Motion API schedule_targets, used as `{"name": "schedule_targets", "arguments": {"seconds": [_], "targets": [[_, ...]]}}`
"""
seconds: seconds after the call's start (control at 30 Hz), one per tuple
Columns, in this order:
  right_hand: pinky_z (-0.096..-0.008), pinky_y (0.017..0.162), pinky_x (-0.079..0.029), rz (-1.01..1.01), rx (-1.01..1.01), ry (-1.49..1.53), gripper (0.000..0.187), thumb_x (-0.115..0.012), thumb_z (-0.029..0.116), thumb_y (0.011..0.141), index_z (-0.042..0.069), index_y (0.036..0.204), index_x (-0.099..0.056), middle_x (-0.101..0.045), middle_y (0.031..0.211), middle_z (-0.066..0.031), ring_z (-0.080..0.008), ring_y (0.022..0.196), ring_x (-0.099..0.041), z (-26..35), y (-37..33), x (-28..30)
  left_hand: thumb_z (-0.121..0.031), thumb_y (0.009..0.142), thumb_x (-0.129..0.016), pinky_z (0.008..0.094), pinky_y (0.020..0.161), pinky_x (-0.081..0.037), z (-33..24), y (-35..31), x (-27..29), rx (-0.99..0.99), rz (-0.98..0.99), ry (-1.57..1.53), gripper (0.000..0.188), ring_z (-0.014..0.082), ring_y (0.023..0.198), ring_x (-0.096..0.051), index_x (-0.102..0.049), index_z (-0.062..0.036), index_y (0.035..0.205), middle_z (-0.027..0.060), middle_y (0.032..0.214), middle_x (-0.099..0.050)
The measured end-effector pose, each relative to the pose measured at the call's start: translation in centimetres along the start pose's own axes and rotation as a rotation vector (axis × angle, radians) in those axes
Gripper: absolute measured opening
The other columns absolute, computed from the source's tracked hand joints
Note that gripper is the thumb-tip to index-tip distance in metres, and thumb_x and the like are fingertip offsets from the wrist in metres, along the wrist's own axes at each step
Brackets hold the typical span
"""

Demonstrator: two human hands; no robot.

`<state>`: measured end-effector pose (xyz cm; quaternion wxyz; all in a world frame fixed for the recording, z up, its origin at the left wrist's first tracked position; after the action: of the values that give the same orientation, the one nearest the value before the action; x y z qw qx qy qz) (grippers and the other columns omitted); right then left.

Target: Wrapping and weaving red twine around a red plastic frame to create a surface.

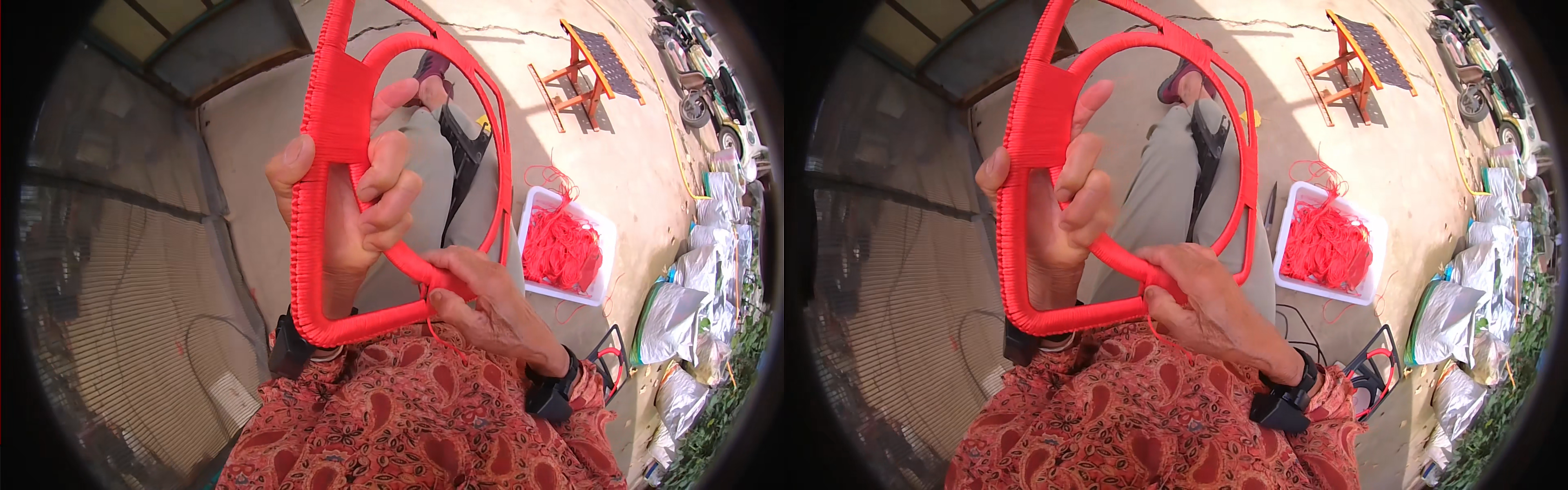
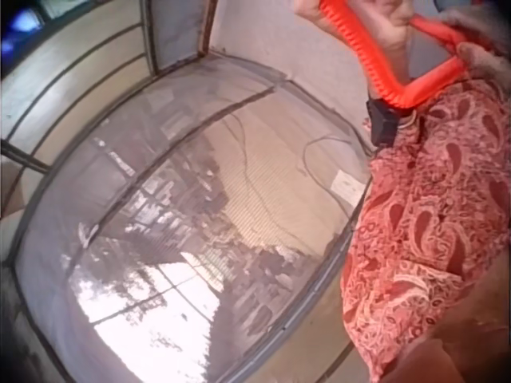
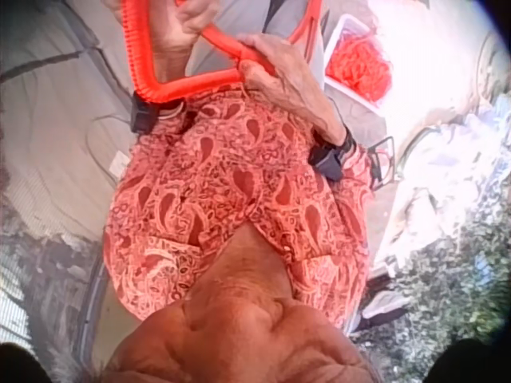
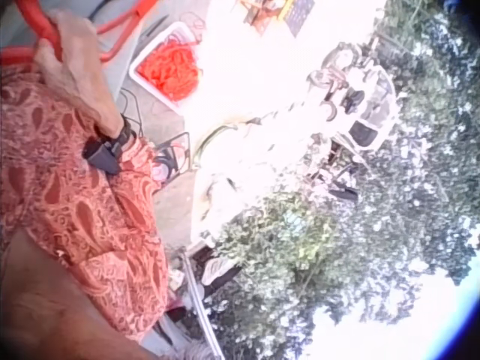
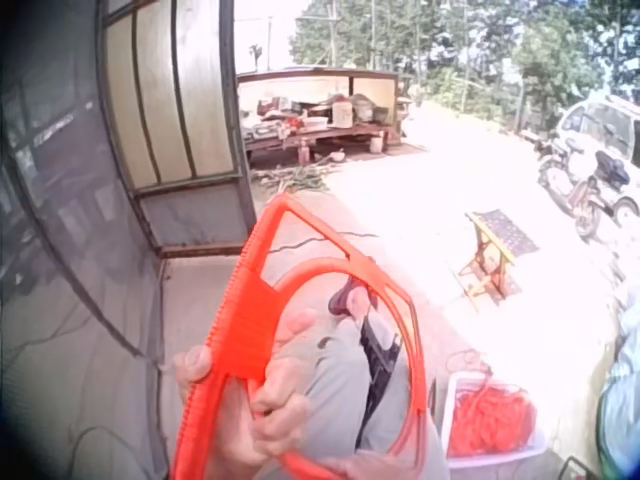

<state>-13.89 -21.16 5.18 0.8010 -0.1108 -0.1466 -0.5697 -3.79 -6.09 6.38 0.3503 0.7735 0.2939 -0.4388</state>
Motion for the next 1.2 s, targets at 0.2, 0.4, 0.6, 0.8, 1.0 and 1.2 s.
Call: {"name": "schedule_targets", "arguments": {"seconds": [0.2,0.4,0.6,0.8,1.0,1.2], "targets": [[-0.0409,0.078,-0.043,-0.009,0.054,-0.03,0.03,-0.063,0.009,0.08,0.001,0.109,-0.059,-0.058,0.083,-0.0142,-0.0306,0.079,-0.056,0.5,0.3,-0.4,-0.043,0.087,-0.057,0.0275,0.036,-0.024,-0.3,-0.3,0.0,-0.022,-0.003,0.02,0.091,0.0136,0.047,-0.031,-0.012,0.0063,0.149,0.0036,0.068,-0.037],[-0.0395,0.073,-0.044,-0.014,0.094,-0.206,0.03,-0.064,0.008,0.078,0.001,0.105,-0.054,-0.053,0.085,-0.0145,-0.0306,0.079,-0.055,0.4,0.4,-0.9,-0.043,0.087,-0.056,0.0271,0.036,-0.024,0.0,-0.2,-0.3,-0.016,-0.02,0.024,0.091,0.0138,0.047,-0.031,-0.011,0.0068,0.149,0.0041,0.069,-0.036],[-0.0418,0.076,-0.042,-0.049,0.113,-0.279,0.03,-0.064,0.007,0.075,0.001,0.102,-0.053,-0.053,0.085,-0.0162,-0.0339,0.08,-0.054,0.2,0.1,-1.2,-0.051,0.085,-0.05,0.0259,0.034,-0.027,0.5,0.2,-1.2,0.005,-0.037,0.081,0.085,0.0131,0.046,-0.032,-0.027,0.0059,0.144,0.0031,0.065,-0.035],[-0.0397,0.079,-0.043,-0.001,0.048,-0.222,0.03,-0.063,0.012,0.081,0.002,0.108,-0.054,-0.055,0.088,-0.0143,-0.0307,0.088,-0.056,0.1,-0.4,-1.0,-0.052,0.085,-0.052,0.0255,0.034,-0.027,0.5,-0.2,-1.0,-0.005,0.009,0.102,0.087,0.0127,0.046,-0.032,-0.025,0.0058,0.145,0.0029,0.065,-0.035],[-0.0358,0.08,-0.046,0.192,-0.079,0.175,0.042,-0.063,0.024,0.09,0.003,0.125,-0.054,-0.06,0.094,-0.0125,-0.0236,0.088,-0.058,-1.2,-0.4,1.2,-0.051,0.086,-0.054,0.0265,0.035,-0.025,0.1,-0.7,-0.1,0.0,0.038,-0.008,0.089,0.0127,0.047,-0.03,-0.022,0.005,0.147,0.0026,0.066,-0.034],[-0.0288,0.065,-0.046,0.209,-0.039,0.19,0.036,-0.064,0.026,0.092,0.003,0.118,-0.058,-0.06,0.087,-0.0087,-0.0142,0.072,-0.057,-2.9,0.8,0.2,-0.04,0.086,-0.06,0.0263,0.036,-0.021,-0.2,-0.6,1.5,-0.015,0.019,-0.026,0.093,0.0129,0.046,-0.029,-0.01,0.006,0.149,0.0036,0.068,-0.037]]}}
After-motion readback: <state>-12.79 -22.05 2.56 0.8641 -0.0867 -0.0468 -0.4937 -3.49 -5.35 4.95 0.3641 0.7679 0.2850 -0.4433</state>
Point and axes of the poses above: each hand's wrist, its own y-axis towards the middle knuckle, its own x-axis out of the back of the hand, z = x × y, the point moved 3 cm from there along y, towards the middle knuckle
